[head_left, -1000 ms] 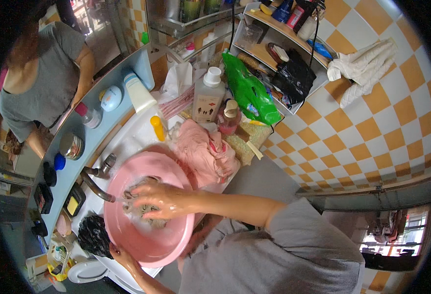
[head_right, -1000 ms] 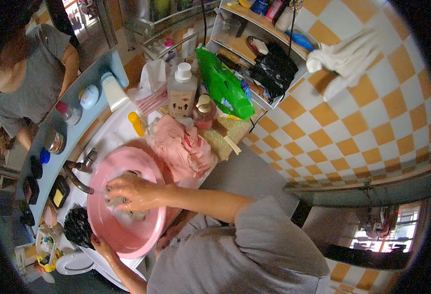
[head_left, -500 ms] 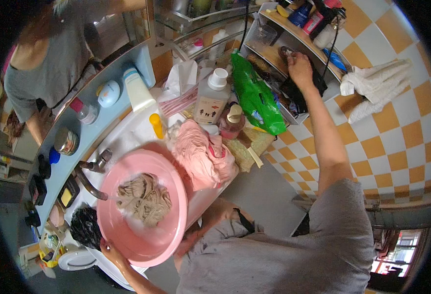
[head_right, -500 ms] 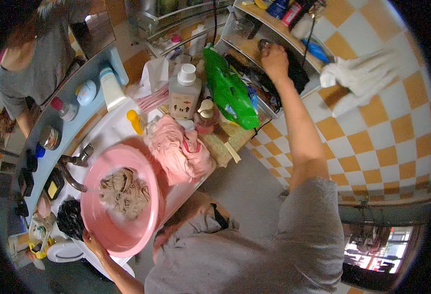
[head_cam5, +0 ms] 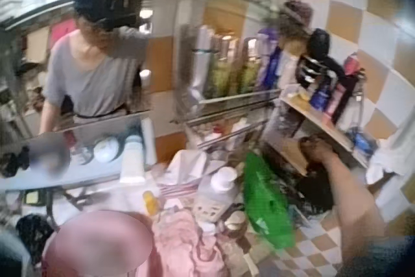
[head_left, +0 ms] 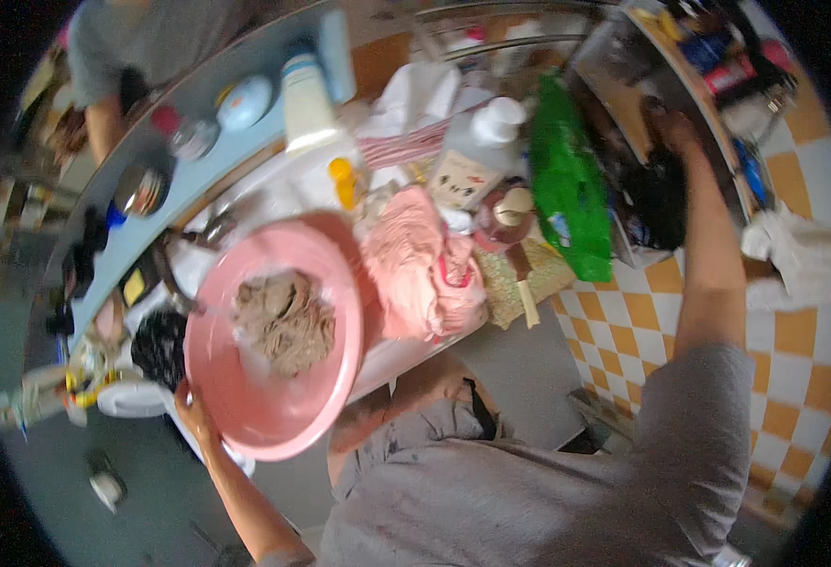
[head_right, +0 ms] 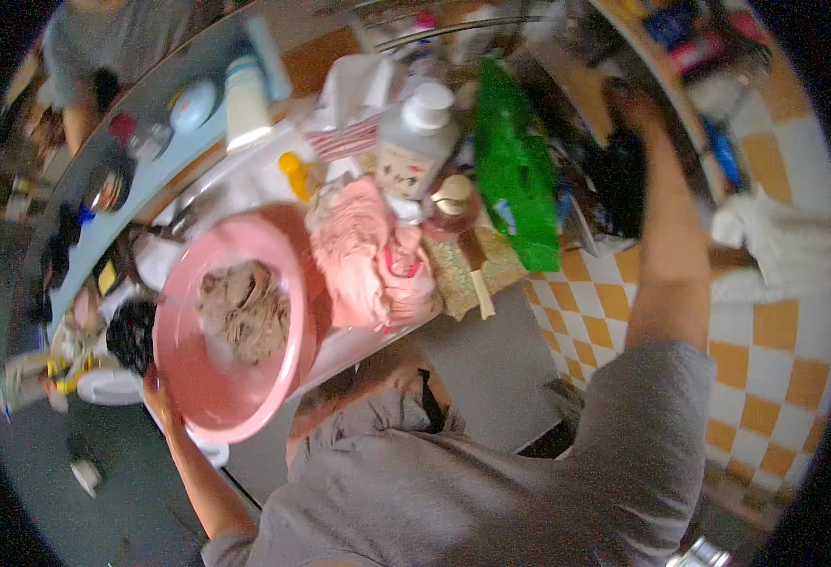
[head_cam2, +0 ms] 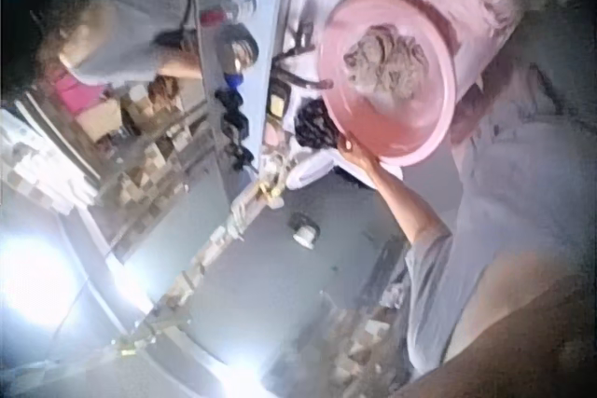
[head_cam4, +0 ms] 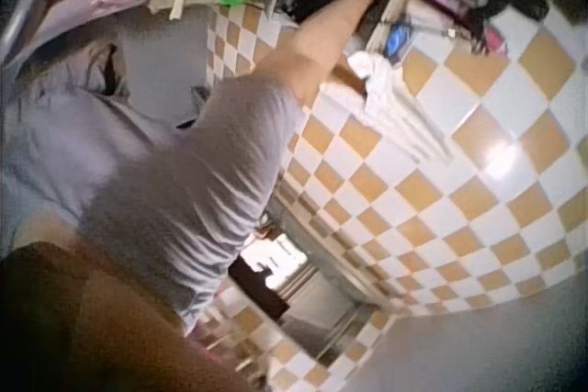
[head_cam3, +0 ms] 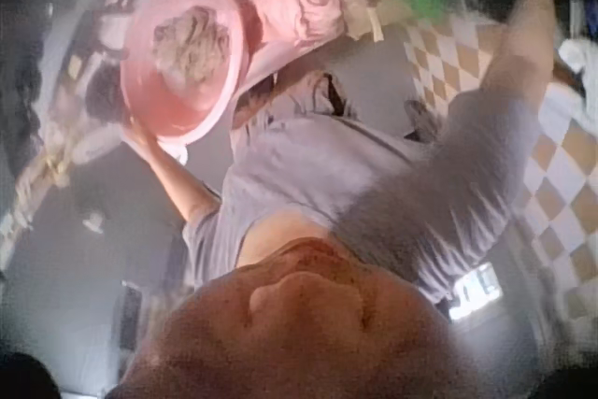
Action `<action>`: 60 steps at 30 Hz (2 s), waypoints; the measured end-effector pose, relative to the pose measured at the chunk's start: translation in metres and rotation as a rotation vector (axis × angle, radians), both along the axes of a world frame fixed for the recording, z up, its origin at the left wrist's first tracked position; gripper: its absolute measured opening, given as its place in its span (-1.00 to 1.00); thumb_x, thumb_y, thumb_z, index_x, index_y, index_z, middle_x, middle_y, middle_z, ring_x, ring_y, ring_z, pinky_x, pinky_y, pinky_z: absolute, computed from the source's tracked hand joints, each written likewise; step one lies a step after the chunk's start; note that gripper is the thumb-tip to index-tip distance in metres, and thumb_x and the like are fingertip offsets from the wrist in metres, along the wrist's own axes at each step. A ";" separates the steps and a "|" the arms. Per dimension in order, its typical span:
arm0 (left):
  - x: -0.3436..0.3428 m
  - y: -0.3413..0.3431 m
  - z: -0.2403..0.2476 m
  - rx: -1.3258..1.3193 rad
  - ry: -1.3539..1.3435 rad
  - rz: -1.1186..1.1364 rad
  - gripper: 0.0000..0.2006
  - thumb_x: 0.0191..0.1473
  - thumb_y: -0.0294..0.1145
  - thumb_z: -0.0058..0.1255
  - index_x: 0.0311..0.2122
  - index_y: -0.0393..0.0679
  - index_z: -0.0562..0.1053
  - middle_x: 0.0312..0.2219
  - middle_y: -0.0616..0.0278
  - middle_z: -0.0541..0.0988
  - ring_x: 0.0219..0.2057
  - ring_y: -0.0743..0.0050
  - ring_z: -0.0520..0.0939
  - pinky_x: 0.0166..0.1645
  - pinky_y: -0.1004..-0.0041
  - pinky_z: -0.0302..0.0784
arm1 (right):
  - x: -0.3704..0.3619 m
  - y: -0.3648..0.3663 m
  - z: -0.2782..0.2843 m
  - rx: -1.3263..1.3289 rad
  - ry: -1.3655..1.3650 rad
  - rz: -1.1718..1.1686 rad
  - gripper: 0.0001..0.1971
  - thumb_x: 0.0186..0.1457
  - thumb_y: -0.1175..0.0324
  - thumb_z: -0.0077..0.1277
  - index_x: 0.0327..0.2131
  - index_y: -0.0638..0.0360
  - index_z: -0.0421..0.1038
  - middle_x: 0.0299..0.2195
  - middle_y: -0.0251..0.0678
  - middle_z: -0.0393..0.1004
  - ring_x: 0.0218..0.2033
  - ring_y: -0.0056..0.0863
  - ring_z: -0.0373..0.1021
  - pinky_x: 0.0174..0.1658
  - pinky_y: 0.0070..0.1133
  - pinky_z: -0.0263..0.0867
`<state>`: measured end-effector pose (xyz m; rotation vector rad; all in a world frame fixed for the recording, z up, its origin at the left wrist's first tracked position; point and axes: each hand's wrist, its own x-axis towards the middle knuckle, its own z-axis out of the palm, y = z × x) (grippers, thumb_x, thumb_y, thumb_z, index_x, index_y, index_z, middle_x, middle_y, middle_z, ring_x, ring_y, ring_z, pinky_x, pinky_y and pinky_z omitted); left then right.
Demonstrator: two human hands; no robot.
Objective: The person hand washes a beige cloth and a pink garment in a pink basin using a bar of soap. They scrub, rinse, and wring the items repeatedly under running water.
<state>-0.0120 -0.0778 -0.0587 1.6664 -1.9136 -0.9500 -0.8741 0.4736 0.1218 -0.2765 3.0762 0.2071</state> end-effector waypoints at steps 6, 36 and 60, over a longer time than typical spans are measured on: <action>-0.033 -0.010 -0.013 0.034 0.027 0.022 -0.57 0.17 -0.32 0.06 0.08 -0.37 0.42 -0.02 -0.04 0.53 0.00 0.20 0.53 0.12 0.32 0.40 | -0.097 0.116 -0.004 0.016 0.100 -0.015 -0.23 0.14 -0.07 0.07 0.30 0.15 0.13 0.30 -0.01 0.15 0.28 -0.05 0.15 0.23 -0.24 0.18; -0.185 0.047 0.007 -0.649 -0.786 -1.393 0.09 -0.30 0.00 0.40 0.36 0.14 0.05 0.29 -0.12 0.17 0.28 -0.16 0.25 0.23 0.08 0.36 | 0.437 -0.154 0.020 -0.695 0.406 1.055 -0.42 -0.20 0.70 0.04 -0.02 -0.01 0.46 0.00 -0.19 0.43 0.05 -0.20 0.38 0.07 -0.36 0.35; -0.160 0.054 0.073 1.584 1.089 -0.099 -0.39 0.25 0.13 -0.26 0.17 -0.18 0.36 0.07 0.01 0.51 0.05 0.06 0.56 0.19 0.07 0.43 | 0.536 -0.351 -0.056 -1.329 -0.901 0.341 -0.56 0.10 0.27 0.22 -0.01 0.25 0.35 -0.13 -0.20 0.48 -0.09 -0.51 0.40 -0.03 -0.55 0.33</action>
